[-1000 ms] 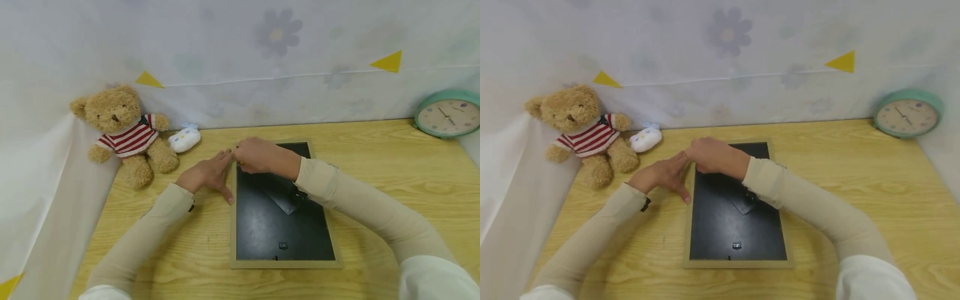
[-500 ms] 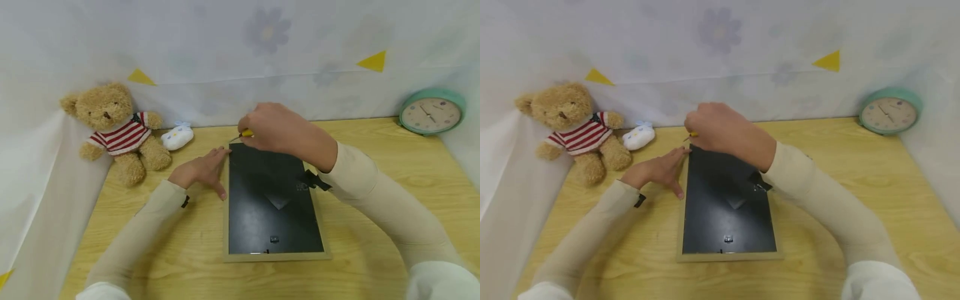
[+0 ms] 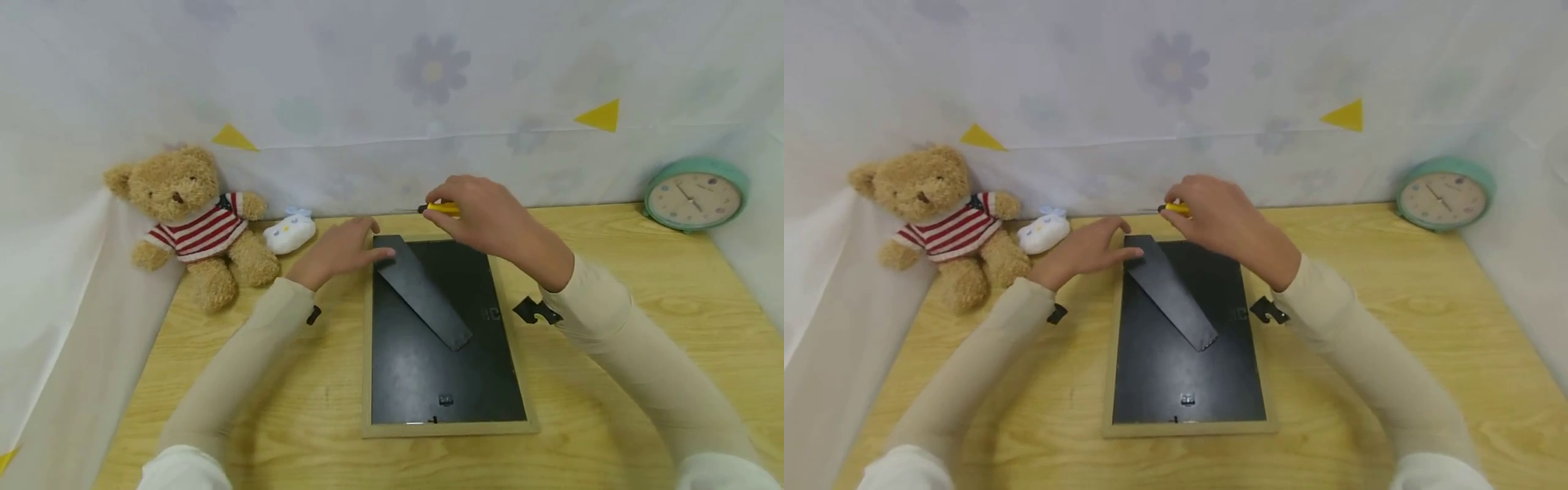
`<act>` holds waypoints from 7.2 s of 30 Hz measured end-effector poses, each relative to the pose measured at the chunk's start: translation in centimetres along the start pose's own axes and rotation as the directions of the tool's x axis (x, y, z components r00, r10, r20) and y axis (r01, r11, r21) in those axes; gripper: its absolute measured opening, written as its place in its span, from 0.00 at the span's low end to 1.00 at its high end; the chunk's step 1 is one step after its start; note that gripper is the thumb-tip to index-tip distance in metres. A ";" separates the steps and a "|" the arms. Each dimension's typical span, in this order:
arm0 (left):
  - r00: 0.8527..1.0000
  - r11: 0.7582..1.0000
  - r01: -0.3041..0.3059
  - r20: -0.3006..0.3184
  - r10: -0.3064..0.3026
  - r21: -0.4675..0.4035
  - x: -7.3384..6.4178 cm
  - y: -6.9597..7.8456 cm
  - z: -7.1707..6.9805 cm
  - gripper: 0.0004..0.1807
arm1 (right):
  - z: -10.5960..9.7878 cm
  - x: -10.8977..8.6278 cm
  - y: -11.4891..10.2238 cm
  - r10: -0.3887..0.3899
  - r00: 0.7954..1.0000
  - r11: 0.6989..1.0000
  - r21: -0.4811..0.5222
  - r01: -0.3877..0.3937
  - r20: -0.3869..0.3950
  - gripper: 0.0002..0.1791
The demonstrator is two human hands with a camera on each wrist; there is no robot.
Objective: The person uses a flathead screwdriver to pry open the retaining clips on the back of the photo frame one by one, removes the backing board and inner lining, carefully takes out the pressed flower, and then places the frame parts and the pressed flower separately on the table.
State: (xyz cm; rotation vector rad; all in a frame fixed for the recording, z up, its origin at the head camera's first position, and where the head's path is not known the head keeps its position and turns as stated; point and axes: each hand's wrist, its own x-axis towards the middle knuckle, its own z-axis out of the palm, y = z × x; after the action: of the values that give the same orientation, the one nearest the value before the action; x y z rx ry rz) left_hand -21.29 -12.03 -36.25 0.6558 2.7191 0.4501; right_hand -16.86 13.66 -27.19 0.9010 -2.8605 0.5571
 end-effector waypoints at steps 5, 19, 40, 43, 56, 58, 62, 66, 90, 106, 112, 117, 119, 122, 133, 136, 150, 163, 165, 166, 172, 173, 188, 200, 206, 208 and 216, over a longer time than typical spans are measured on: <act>0.993 0.998 -0.047 0.104 0.052 -0.049 2.1 -0.9 -0.1 0.37 | 1.5 -1.3 1.6 0.062 0.998 0.995 0.080 -0.063 0.020 0.16; 0.976 0.995 -0.060 0.205 0.074 -0.074 3.4 -1.8 0.1 0.29 | 5.4 -6.6 4.9 0.314 0.899 0.922 0.130 -0.366 0.304 0.15; 0.968 0.990 0.051 0.251 -0.016 -0.131 0.9 -1.1 1.1 0.27 | 8.1 -7.2 3.1 0.236 0.907 0.918 0.228 -0.326 0.348 0.11; 0.967 0.992 0.060 0.252 -0.029 -0.114 0.1 -1.3 1.2 0.28 | 8.4 -7.1 3.4 0.215 0.918 0.923 0.239 -0.303 0.335 0.12; 0.950 0.990 0.122 0.298 -0.097 -0.066 -3.4 -1.2 1.8 0.33 | 9.7 -5.0 7.1 0.011 0.948 0.929 0.348 -0.127 0.317 0.16; 0.946 0.990 0.121 0.310 -0.092 -0.077 -4.0 -0.9 2.0 0.35 | 9.6 -4.5 7.4 -0.015 0.941 0.923 0.367 -0.118 0.338 0.15; 0.945 0.989 0.112 0.317 -0.076 -0.097 -4.8 -0.2 2.7 0.42 | 9.7 -3.4 8.1 -0.050 0.933 0.917 0.387 -0.098 0.355 0.13; 0.948 0.984 0.108 0.314 -0.058 -0.144 -5.6 0.9 3.5 0.49 | 10.1 -2.5 8.4 -0.089 0.930 0.908 0.414 -0.072 0.356 0.11; 0.921 0.875 0.184 0.389 0.005 -0.448 -6.6 3.6 6.1 0.71 | 10.9 -2.0 6.9 -0.111 0.941 0.950 0.312 0.006 0.319 0.17; 0.936 0.909 0.140 0.353 0.009 -0.393 -5.6 3.5 5.7 0.73 | 10.1 -3.7 5.2 -0.211 0.915 0.963 0.232 0.134 0.344 0.12; 0.917 0.920 0.163 0.399 -0.008 -0.357 -5.4 3.9 5.7 0.71 | 10.4 -3.6 4.9 -0.225 0.912 0.960 0.237 0.148 0.343 0.13; 0.912 0.917 0.177 0.409 -0.016 -0.358 -5.4 3.9 5.8 0.71 | 10.8 -3.5 4.8 -0.242 0.907 0.955 0.253 0.158 0.344 0.13; 0.911 0.905 0.189 0.411 -0.017 -0.382 -5.4 3.8 5.7 0.72 | 10.9 -3.5 4.9 -0.248 0.906 0.953 0.257 0.163 0.344 0.14; 0.907 0.886 0.208 0.421 -0.017 -0.413 -5.4 3.7 5.7 0.72 | 11.1 -3.6 4.9 -0.263 0.903 0.949 0.261 0.178 0.339 0.14; 0.902 0.904 0.171 0.432 0.017 -0.391 -5.1 3.8 5.7 0.70 | 11.7 -3.9 4.8 -0.389 0.885 0.917 0.196 0.347 0.256 0.10; 0.901 0.913 0.158 0.433 0.022 -0.377 -5.0 3.9 5.8 0.71 | 11.7 -3.8 4.5 -0.417 0.873 0.908 0.143 0.393 0.252 0.07; 0.928 0.974 0.091 0.371 -0.007 -0.207 -5.2 4.0 5.1 0.70 | 9.3 -0.5 0.8 -0.373 0.813 0.874 -0.126 0.470 0.447 0.08; 0.930 0.948 0.014 0.351 0.104 -0.317 -5.1 3.5 5.4 0.65 | 8.2 2.4 -4.0 -0.317 0.761 0.823 -0.235 0.517 0.566 0.10; 0.931 0.938 -0.026 0.333 0.148 -0.345 -5.0 3.4 5.5 0.58 | 8.3 2.9 -4.6 -0.326 0.760 0.811 -0.247 0.530 0.562 0.05; 0.931 0.935 -0.040 0.326 0.162 -0.351 -4.9 3.3 5.6 0.54 | 8.3 3.2 -5.0 -0.323 0.759 0.807 -0.254 0.533 0.566 0.03; 0.934 0.928 -0.065 0.305 0.186 -0.368 -4.9 3.3 5.9 0.44 | 8.5 4.7 -6.9 -0.274 0.741 0.814 -0.262 0.518 0.614 0.03; 0.935 0.925 -0.063 0.301 0.186 -0.375 -4.9 3.4 5.9 0.44 | 8.5 4.9 -7.1 -0.266 0.737 0.817 -0.261 0.514 0.621 0.03; 0.959 0.912 -0.052 0.236 0.160 -0.408 -5.5 3.5 5.7 0.58 | 8.7 7.3 -9.4 -0.231 0.708 0.817 -0.262 0.513 0.667 0.08; 0.962 0.897 -0.042 0.225 0.156 -0.440 -5.5 3.5 6.0 0.58 | 8.9 6.9 -9.1 -0.196 0.718 0.812 -0.301 0.501 0.668 0.06; 0.944 0.908 0.012 0.303 0.128 -0.419 -5.4 3.5 5.9 0.46 | 8.3 5.6 -8.4 -0.150 0.731 0.818 -0.332 0.470 0.665 0.09; 0.940 0.903 0.019 0.316 0.131 -0.429 -5.3 3.4 5.9 0.49 | 7.7 5.2 -8.3 -0.130 0.742 0.823 -0.345 0.450 0.658 0.10; 0.932 0.910 0.074 0.352 0.081 -0.407 -5.1 3.2 6.0 0.67 | 5.7 4.6 -6.8 -0.098 0.785 0.877 -0.319 0.358 0.612 0.10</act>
State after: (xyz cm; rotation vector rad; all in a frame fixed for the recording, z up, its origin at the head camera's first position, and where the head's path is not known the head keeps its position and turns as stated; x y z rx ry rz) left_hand -13.56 -10.39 -39.41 0.5584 2.1764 0.7946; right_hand -16.66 3.93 -29.46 1.5162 -3.0734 -0.4489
